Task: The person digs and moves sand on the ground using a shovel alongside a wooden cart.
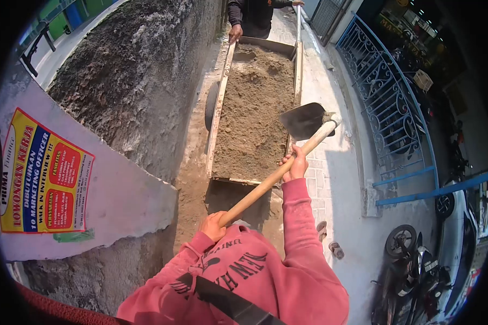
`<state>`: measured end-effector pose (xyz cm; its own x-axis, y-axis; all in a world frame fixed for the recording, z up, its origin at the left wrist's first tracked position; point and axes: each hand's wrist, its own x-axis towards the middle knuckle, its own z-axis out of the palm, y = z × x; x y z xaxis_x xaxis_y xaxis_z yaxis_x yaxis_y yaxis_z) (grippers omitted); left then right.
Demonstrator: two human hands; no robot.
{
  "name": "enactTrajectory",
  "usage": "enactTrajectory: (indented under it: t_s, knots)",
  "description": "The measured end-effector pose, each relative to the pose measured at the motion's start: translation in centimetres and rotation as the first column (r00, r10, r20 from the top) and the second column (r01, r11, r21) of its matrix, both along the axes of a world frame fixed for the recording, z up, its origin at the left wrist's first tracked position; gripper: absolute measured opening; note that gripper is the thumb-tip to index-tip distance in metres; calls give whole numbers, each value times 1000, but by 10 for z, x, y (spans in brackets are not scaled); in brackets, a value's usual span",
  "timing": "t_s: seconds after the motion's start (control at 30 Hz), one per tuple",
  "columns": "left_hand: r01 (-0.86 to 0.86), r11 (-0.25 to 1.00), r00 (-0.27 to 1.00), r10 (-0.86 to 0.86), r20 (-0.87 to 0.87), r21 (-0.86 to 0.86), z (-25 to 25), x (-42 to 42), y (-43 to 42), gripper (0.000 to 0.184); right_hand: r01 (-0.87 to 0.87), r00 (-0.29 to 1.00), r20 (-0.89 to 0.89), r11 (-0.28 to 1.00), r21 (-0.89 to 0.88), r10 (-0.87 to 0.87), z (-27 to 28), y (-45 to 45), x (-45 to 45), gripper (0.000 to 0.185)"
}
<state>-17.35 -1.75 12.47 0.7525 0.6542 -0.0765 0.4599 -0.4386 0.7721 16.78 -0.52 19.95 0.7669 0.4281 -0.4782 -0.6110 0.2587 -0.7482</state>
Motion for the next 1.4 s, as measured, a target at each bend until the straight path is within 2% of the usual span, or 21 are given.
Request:
enactTrajectory:
  t_s: [0.03, 0.1, 0.13, 0.17, 0.23, 0.33, 0.43, 0.57, 0.63, 0.7, 0.8, 0.87, 0.9, 0.97, 1.0, 1.07, 1.13, 1.2, 1.27, 1.3, 1.4]
  knots:
    - [-7, 995, 993, -6, -120, -104, 0, -22, -8, 45, 107, 993, -50, 993, -52, -110, -33, -31, -17, 30]
    - [36, 996, 983, -51, -179, -86, -2, -65, -18, 40, 222, 955, -156, 956, -190, -253, -66, -96, -63, 28]
    - [58, 996, 969, -73, -236, -70, -3, -83, -28, 36, 284, 921, -218, 939, -197, -324, -108, -135, -74, 27]
    - [60, 994, 947, -86, -310, -93, 26, -92, -26, 37, 348, 869, -273, 903, -253, -412, -141, -174, -92, 26]
    - [224, 964, 887, -263, -380, -143, 41, -98, -26, 42, 444, 773, -320, 827, -345, -548, -177, -253, -137, 25]
    - [498, 846, 740, -528, -416, -189, 43, -88, -45, 33, 593, 608, -341, 696, -406, -717, -211, -364, -230, 22]
    - [679, 701, 555, -686, -471, -220, 56, -61, -82, 33, 717, 264, -288, 387, -579, -920, -242, -453, -317, 21]
    - [878, 435, 316, -840, -441, -200, 73, -29, -136, 33, 865, 141, -297, 264, -426, -944, -293, -544, -405, 23]
    - [923, 333, 225, -872, -435, -191, 74, -27, -164, 36, 893, 72, -268, 181, -411, -961, -251, -544, -431, 22]
    - [959, 226, 135, -894, -428, -170, 78, -27, -187, 39, 885, -54, -351, 118, -451, -935, -231, -553, -445, 22]
    - [982, 146, 80, -898, -432, -120, 90, -30, -225, 39, 884, -113, -351, 68, -463, -930, -226, -575, -458, 22]
    - [988, 143, 109, -909, -403, -56, 90, -30, -243, 36, 873, -151, -333, 32, -486, -931, -208, -585, -453, 23]
    - [990, 123, 84, -912, -402, -71, 96, -31, -254, 36, 880, -156, -335, 23, -475, -929, -200, -594, -451, 21]
    - [984, 170, 136, -905, -402, -52, 101, -33, -274, 36, 882, -173, -338, 7, -470, -925, -198, -614, -441, 19]
    - [985, 160, 122, -906, -405, -60, 97, -35, -285, 36, 877, -144, -362, 51, -478, -921, -199, -627, -432, 17]
    - [964, 261, 218, -892, -396, -57, 85, -42, -309, 36, 867, -130, -378, 80, -492, -917, -196, -657, -413, 16]
    - [964, 246, 174, -871, -459, -100, 63, -46, -338, 35, 900, 31, -351, 179, -398, -936, -191, -680, -388, 11]
    - [957, 271, 212, -897, -388, -105, 33, -59, -369, 41, 893, 65, -363, 216, -394, -930, -200, -710, -357, 12]
    - [917, 244, 99, -906, -412, -316, 29, -56, -416, 53, 894, 182, -336, 298, -335, -924, -214, -744, -333, 15]
    - [879, 270, 116, -921, -373, -392, 12, -59, -439, 58, 851, 203, -325, 330, -408, -924, -210, -755, -315, 16]
    - [710, 426, 329, -905, -270, -561, -93, -66, -497, 41, 791, 343, -253, 424, -442, -904, -301, -790, -265, 14]
